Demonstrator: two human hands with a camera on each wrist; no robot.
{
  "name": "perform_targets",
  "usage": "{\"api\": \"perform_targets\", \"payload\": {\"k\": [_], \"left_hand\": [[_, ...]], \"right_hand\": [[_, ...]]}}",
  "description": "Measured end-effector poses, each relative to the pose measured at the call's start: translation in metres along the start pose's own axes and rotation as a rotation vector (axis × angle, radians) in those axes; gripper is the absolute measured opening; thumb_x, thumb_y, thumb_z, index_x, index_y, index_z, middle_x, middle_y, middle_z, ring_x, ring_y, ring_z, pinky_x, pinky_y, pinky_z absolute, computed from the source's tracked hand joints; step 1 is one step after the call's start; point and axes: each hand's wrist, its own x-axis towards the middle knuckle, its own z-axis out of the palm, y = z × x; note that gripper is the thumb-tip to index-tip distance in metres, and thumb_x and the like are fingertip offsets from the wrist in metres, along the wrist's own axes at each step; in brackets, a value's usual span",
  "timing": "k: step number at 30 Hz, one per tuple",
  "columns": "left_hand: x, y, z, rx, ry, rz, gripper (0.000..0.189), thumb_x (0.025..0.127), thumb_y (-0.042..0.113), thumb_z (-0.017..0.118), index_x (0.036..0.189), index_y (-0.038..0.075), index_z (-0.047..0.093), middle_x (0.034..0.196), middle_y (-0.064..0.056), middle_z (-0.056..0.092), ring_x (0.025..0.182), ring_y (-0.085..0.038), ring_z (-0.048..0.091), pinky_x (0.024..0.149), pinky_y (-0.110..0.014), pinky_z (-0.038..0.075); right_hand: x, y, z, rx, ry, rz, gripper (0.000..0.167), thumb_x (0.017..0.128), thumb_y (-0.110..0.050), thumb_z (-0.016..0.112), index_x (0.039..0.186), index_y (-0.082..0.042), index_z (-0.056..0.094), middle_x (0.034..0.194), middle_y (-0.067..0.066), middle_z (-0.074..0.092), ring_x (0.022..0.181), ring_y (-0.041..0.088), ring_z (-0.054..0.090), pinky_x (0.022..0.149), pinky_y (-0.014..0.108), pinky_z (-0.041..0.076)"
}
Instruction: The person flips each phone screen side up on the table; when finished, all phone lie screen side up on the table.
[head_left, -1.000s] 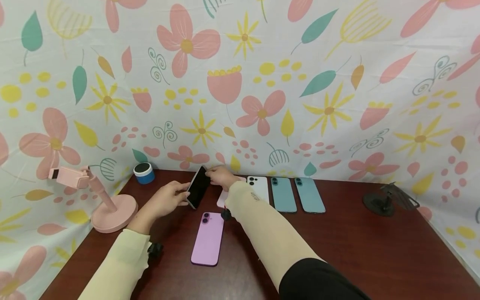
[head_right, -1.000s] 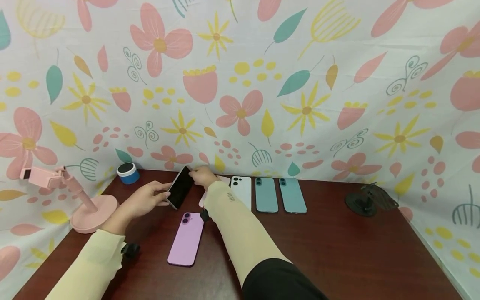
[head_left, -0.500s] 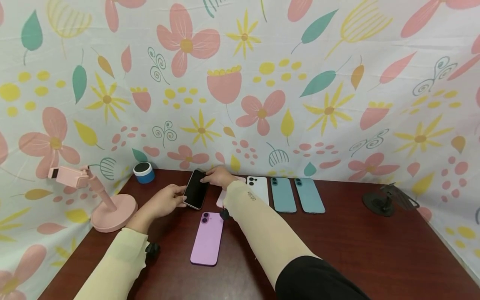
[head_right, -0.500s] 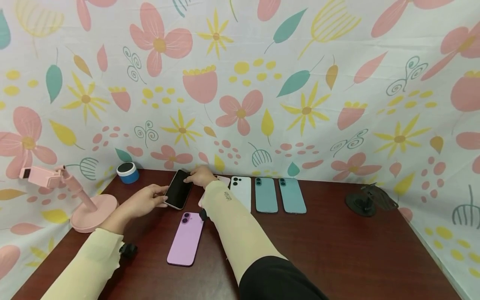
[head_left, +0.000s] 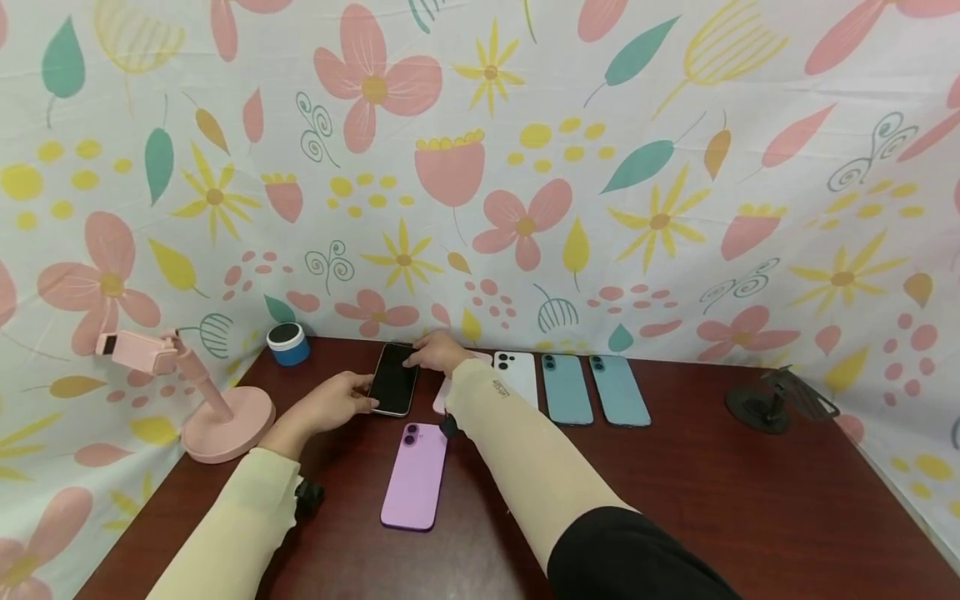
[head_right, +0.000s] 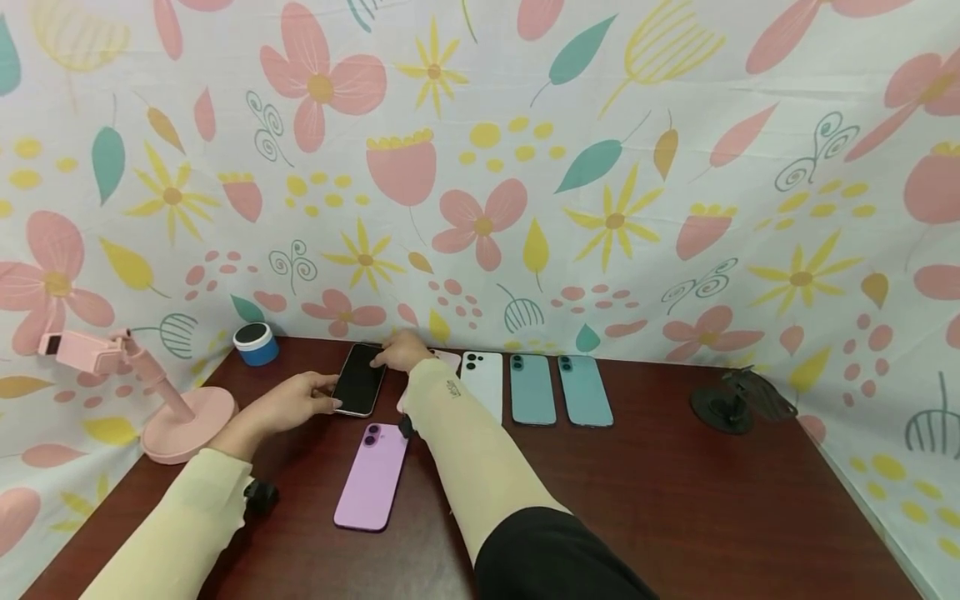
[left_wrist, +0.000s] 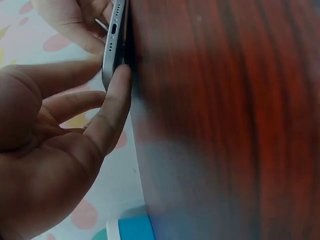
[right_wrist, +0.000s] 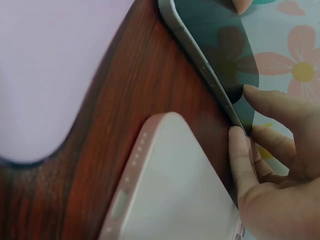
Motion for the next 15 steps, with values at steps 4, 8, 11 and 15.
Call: {"api": "perform_targets", "payload": {"k": [4, 8, 11, 15], "left_hand": [[0.0063, -0.0025, -0.0009, 0.012, -0.015, 0.003, 0.067, 0.097, 0.016, 0.077, 0.152, -0.012, 0.051, 0.117, -0.019, 0.077, 0.101, -0.023, 0.07, 0.091, -0.038, 0.057], [0.0083, -0.0038, -0.001, 0.035, -0.005, -0.012, 0.077, 0.092, 0.017, 0.084, 0.153, -0.013, 0.048, 0.12, -0.023, 0.072, 0.1, -0.025, 0.07, 0.087, -0.036, 0.057], [0.0083, -0.003, 0.0015, 0.087, 0.016, -0.029, 0.078, 0.092, 0.019, 0.085, 0.153, -0.014, 0.048, 0.128, -0.027, 0.064, 0.106, -0.028, 0.069, 0.091, -0.038, 0.059], [0.0076, -0.0004, 0.0053, 0.143, 0.024, -0.034, 0.079, 0.092, 0.019, 0.085, 0.153, -0.015, 0.047, 0.132, -0.026, 0.059, 0.112, -0.03, 0.071, 0.096, -0.04, 0.062]], "right_hand": [[0.0032, -0.0005, -0.0004, 0.018, -0.001, 0.008, 0.056, 0.094, -0.01, 0.08, 0.146, 0.004, 0.063, 0.154, 0.019, 0.061, 0.131, 0.031, 0.07, 0.113, 0.039, 0.055], [0.0043, -0.0006, -0.0006, 0.018, 0.003, 0.012, 0.056, 0.094, -0.008, 0.079, 0.146, 0.004, 0.062, 0.154, 0.019, 0.061, 0.13, 0.03, 0.071, 0.111, 0.037, 0.056], [0.0022, -0.0016, -0.0007, 0.0, 0.009, 0.011, 0.054, 0.095, -0.008, 0.078, 0.146, 0.003, 0.062, 0.153, 0.019, 0.062, 0.128, 0.031, 0.072, 0.11, 0.037, 0.057], [-0.0028, -0.0043, 0.0002, -0.055, 0.028, 0.001, 0.052, 0.097, -0.009, 0.077, 0.145, 0.003, 0.063, 0.152, 0.02, 0.063, 0.125, 0.031, 0.073, 0.11, 0.038, 0.057]]}}
